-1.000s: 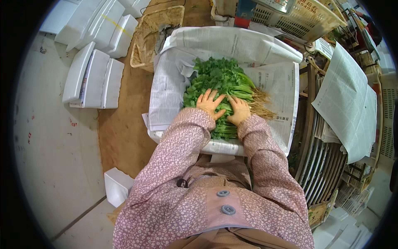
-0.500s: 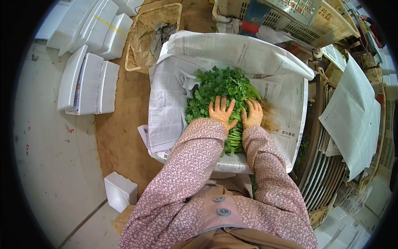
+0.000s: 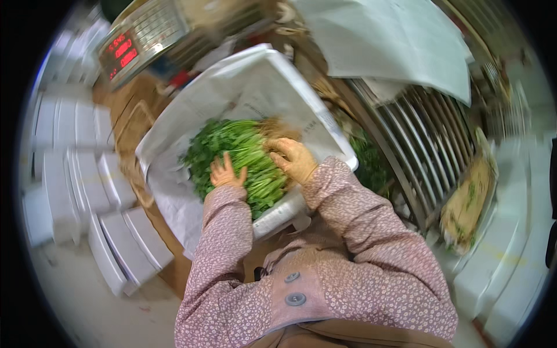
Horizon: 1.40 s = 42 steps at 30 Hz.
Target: The person gathers bunches of leafy green vegetables from a metal rack, aligns them by hand, and places them into a white styrofoam box lined with newspaper. The person repeats this process, moving vegetables from the rack to the box and occasionally adjusting the arrangement.
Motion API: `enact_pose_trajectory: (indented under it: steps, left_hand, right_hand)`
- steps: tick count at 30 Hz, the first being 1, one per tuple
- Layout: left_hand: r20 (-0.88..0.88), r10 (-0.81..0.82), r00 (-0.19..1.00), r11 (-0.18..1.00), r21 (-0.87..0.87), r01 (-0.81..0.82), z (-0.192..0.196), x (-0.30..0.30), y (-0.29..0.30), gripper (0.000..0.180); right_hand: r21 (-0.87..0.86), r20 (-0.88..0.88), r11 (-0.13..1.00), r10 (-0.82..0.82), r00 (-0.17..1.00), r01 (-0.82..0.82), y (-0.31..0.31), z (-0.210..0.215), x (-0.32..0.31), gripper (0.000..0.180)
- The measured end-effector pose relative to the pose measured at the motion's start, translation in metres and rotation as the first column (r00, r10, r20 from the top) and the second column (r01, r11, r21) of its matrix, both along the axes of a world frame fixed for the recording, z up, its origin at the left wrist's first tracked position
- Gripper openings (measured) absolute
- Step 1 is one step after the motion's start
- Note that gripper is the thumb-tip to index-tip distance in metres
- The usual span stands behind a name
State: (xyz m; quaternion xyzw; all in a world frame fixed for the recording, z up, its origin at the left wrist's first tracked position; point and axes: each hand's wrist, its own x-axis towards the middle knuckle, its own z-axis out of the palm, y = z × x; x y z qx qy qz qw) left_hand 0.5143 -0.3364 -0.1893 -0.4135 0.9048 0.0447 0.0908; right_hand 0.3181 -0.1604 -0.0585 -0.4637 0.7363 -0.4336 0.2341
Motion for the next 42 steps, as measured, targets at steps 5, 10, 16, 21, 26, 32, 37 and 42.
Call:
enact_pose_trajectory:
  steps: [5, 10, 16, 21, 26, 32, 37, 42]
  left_hand:
    - [-0.034, -0.079, 0.996, 0.976, -0.204, 0.07, -0.036, 0.026, -0.02, 0.077]
    - [-0.062, -0.043, 0.997, 0.982, -0.187, 0.031, -0.027, 0.017, -0.016, 0.071]
    - [-0.06, 0.006, 0.998, 0.994, -0.106, -0.013, -0.04, 0.019, -0.036, 0.072]
    - [-0.002, -0.018, 1.0, 0.983, -0.181, 0.017, -0.057, 0.013, -0.046, 0.072]
    - [-0.062, -0.025, 0.998, 0.978, -0.208, 0.012, -0.052, 0.014, -0.04, 0.071]
    - [-0.076, -0.01, 0.997, 0.98, -0.199, -0.005, -0.042, -0.002, -0.028, 0.073]
    - [-0.096, -0.002, 0.995, 0.989, -0.145, -0.012, -0.043, -0.001, -0.026, 0.074]
    - [0.141, -0.096, 0.985, 0.992, 0.089, 0.084, 0.005, -0.014, -0.04, 0.079]
  right_hand:
    - [-0.007, 0.083, 0.845, -0.533, 0.842, 0.535, 0.179, 0.042, -0.032, 0.025]
    - [0.003, -0.13, 0.235, -0.964, 0.233, 0.972, 0.395, 0.033, 0.005, 0.024]
    - [0.212, -0.459, -0.224, -0.882, -0.105, 0.951, 0.465, -0.039, 0.167, 0.05]
    - [0.421, -0.591, -0.364, -0.805, -0.054, 0.831, 0.381, -0.129, 0.249, 0.077]
    - [0.491, -0.579, -0.397, -0.814, -0.05, 0.775, 0.393, -0.146, 0.249, 0.072]
    - [0.511, -0.58, -0.412, -0.813, -0.051, 0.754, 0.39, -0.137, 0.247, 0.071]
    - [0.477, -0.559, -0.375, -0.828, -0.055, 0.795, 0.394, -0.135, 0.241, 0.07]
    - [0.516, -0.504, -0.336, -0.863, -0.039, 0.787, 0.396, -0.133, 0.24, 0.067]
